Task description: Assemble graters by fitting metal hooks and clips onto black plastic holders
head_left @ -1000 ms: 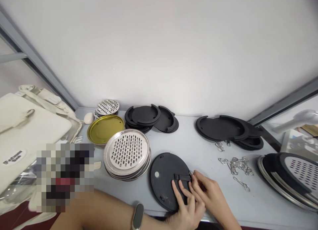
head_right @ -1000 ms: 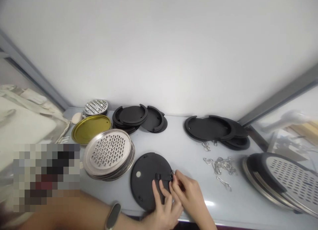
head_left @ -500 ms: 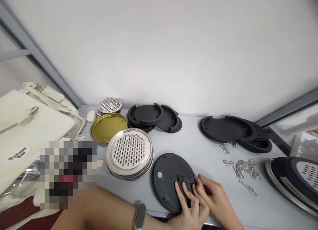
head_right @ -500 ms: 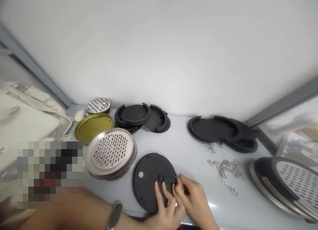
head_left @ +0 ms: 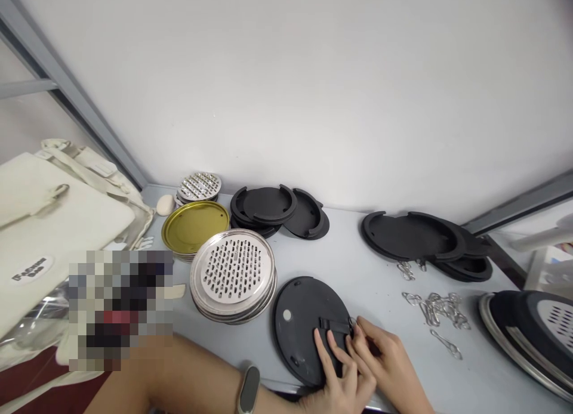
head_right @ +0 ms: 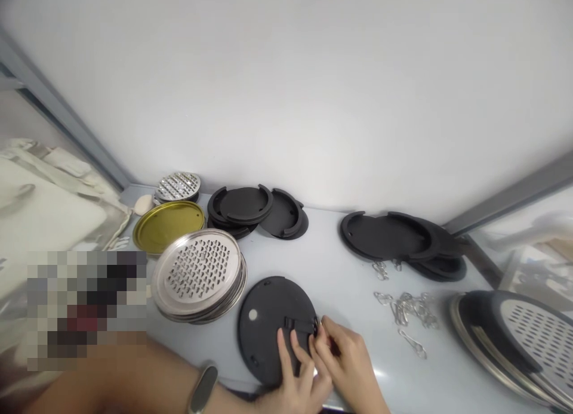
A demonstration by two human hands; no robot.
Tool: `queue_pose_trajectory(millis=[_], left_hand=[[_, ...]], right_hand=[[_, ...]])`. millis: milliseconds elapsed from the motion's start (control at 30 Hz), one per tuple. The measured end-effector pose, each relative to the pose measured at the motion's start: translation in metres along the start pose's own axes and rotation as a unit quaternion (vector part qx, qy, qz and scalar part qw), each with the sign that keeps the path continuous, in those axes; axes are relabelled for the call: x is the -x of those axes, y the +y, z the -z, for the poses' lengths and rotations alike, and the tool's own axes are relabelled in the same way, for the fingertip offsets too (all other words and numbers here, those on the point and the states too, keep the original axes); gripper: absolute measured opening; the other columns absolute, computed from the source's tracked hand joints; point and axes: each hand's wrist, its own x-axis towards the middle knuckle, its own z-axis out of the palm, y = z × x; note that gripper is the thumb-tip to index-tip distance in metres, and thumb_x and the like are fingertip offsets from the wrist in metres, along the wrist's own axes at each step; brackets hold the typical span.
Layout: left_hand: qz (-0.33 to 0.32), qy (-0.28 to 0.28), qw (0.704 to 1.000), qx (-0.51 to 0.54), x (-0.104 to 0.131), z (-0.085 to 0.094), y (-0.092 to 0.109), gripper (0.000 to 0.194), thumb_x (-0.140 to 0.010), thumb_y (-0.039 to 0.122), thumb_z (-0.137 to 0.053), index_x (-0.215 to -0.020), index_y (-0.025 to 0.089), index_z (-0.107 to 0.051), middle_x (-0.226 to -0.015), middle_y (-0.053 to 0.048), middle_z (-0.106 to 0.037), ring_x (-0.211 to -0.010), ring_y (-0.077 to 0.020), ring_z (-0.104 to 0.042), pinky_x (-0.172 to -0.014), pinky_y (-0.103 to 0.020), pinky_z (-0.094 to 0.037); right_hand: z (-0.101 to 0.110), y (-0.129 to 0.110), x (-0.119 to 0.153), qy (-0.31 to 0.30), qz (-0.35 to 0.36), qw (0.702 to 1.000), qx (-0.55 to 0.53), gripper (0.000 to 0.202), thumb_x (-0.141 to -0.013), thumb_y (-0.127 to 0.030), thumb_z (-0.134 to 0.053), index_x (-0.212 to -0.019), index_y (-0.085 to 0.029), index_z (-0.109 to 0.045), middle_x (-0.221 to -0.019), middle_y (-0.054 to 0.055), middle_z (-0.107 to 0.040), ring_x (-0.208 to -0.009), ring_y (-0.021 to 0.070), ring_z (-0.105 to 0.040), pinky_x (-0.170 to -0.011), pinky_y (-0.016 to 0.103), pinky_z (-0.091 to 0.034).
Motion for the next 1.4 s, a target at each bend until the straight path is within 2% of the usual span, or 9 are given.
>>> queue_pose_trajectory(millis=[133, 300, 367, 533, 700, 767, 967, 1100, 1400], left_hand=[[-0.196, -0.056, 0.957, -0.205, -0.015, 0.01, -0.014, 0.035, -0.082, -0.01, -0.047, -0.096, 0.012, -0.071, -0.106, -0.001, -0.073, -0.119, -0.012, -0.057, -0.095, -0.019, -0.056], [-0.279, -0.088, 0.911, -0.292, -0.031, 0.017, -0.031, 0.028, -0.079, -0.005, -0.057, -0.094, 0.012, -0.073, -0.105, -0.002, -0.072, -0.122, -0.0188, -0.054, -0.105, -0.028, -0.051], [-0.297, -0.075, 0.871, -0.385, -0.026, 0.014, -0.026, 0.026, -0.082, 0.001, -0.059, -0.099, 0.015, -0.072, -0.108, -0.001, -0.071, -0.129, -0.0208, -0.045, -0.112, -0.037, -0.045], [-0.315, -0.05, 0.747, -0.584, -0.01, 0.005, -0.011, 0.026, -0.086, 0.014, -0.061, -0.11, 0.02, -0.068, -0.119, -0.001, -0.066, -0.137, -0.0275, -0.028, -0.117, -0.06, -0.032], [-0.303, -0.11, 0.782, -0.533, -0.015, 0.007, -0.012, 0.027, -0.087, 0.011, -0.058, -0.111, 0.019, -0.067, -0.116, -0.002, -0.067, -0.137, -0.0253, -0.027, -0.118, -0.059, -0.029], [-0.307, -0.122, 0.774, -0.541, -0.017, 0.008, -0.012, 0.027, -0.087, 0.012, -0.057, -0.112, 0.02, -0.066, -0.116, -0.001, -0.067, -0.137, -0.0244, -0.027, -0.12, -0.059, -0.023], [-0.354, -0.054, 0.663, -0.658, -0.013, 0.01, -0.01, 0.027, -0.094, 0.025, -0.051, -0.116, 0.018, -0.065, -0.119, -0.004, -0.065, -0.136, -0.0297, -0.032, -0.119, -0.066, 0.005], [-0.356, -0.02, 0.605, -0.712, -0.013, 0.011, -0.01, 0.027, -0.093, 0.026, -0.054, -0.117, 0.02, -0.064, -0.12, -0.003, -0.064, -0.134, -0.0298, -0.035, -0.12, -0.065, 0.003], [-0.332, -0.024, 0.53, -0.78, -0.013, 0.001, -0.011, 0.033, -0.099, 0.028, -0.04, -0.113, 0.017, -0.068, -0.115, -0.007, -0.067, -0.126, -0.0343, -0.049, -0.112, -0.079, -0.008]], right_hand=[[-0.001, 0.001, -0.001, 0.0, -0.003, 1.0, 0.001, 0.037, -0.095, -0.042, -0.042, -0.065, -0.022, -0.034, -0.054, -0.005, -0.039, -0.048, 0.0099, -0.039, -0.047, 0.021, -0.034], [-0.001, 0.002, 0.0, -0.003, -0.003, 1.0, 0.001, 0.035, -0.095, -0.041, -0.042, -0.066, -0.022, -0.035, -0.054, -0.005, -0.04, -0.048, 0.0101, -0.039, -0.047, 0.021, -0.034], [-0.001, 0.002, 0.0, -0.003, -0.006, 1.0, 0.002, 0.035, -0.095, -0.042, -0.042, -0.066, -0.022, -0.036, -0.054, -0.005, -0.039, -0.048, 0.0101, -0.038, -0.046, 0.02, -0.035], [-0.002, 0.003, 0.001, -0.006, -0.009, 1.0, 0.005, 0.034, -0.095, -0.041, -0.041, -0.068, -0.022, -0.038, -0.055, -0.005, -0.038, -0.049, 0.0101, -0.038, -0.047, 0.02, -0.036], [0.0, 0.001, 0.001, -0.008, -0.009, 1.0, 0.001, 0.034, -0.095, -0.042, -0.042, -0.068, -0.022, -0.039, -0.056, -0.005, -0.041, -0.049, 0.0104, -0.04, -0.047, 0.02, -0.036], [0.001, 0.001, 0.001, -0.004, -0.011, 1.0, 0.003, 0.034, -0.095, -0.042, -0.042, -0.067, -0.022, -0.039, -0.055, -0.005, -0.042, -0.049, 0.0105, -0.041, -0.047, 0.02, -0.036], [0.0, 0.001, -0.001, 0.006, 0.001, 1.0, 0.011, 0.033, -0.095, -0.041, -0.043, -0.068, -0.021, -0.041, -0.054, -0.005, -0.042, -0.047, 0.0099, -0.041, -0.046, 0.019, -0.037], [-0.001, 0.001, -0.002, 0.01, 0.007, 1.0, 0.009, 0.033, -0.094, -0.04, -0.044, -0.068, -0.021, -0.043, -0.054, -0.005, -0.044, -0.047, 0.0097, -0.042, -0.046, 0.019, -0.037], [0.0, 0.003, 0.001, 0.014, 0.018, 1.0, 0.012, 0.035, -0.094, -0.038, -0.044, -0.064, -0.021, -0.037, -0.052, -0.005, -0.04, -0.046, 0.009, -0.04, -0.044, 0.018, -0.035]])
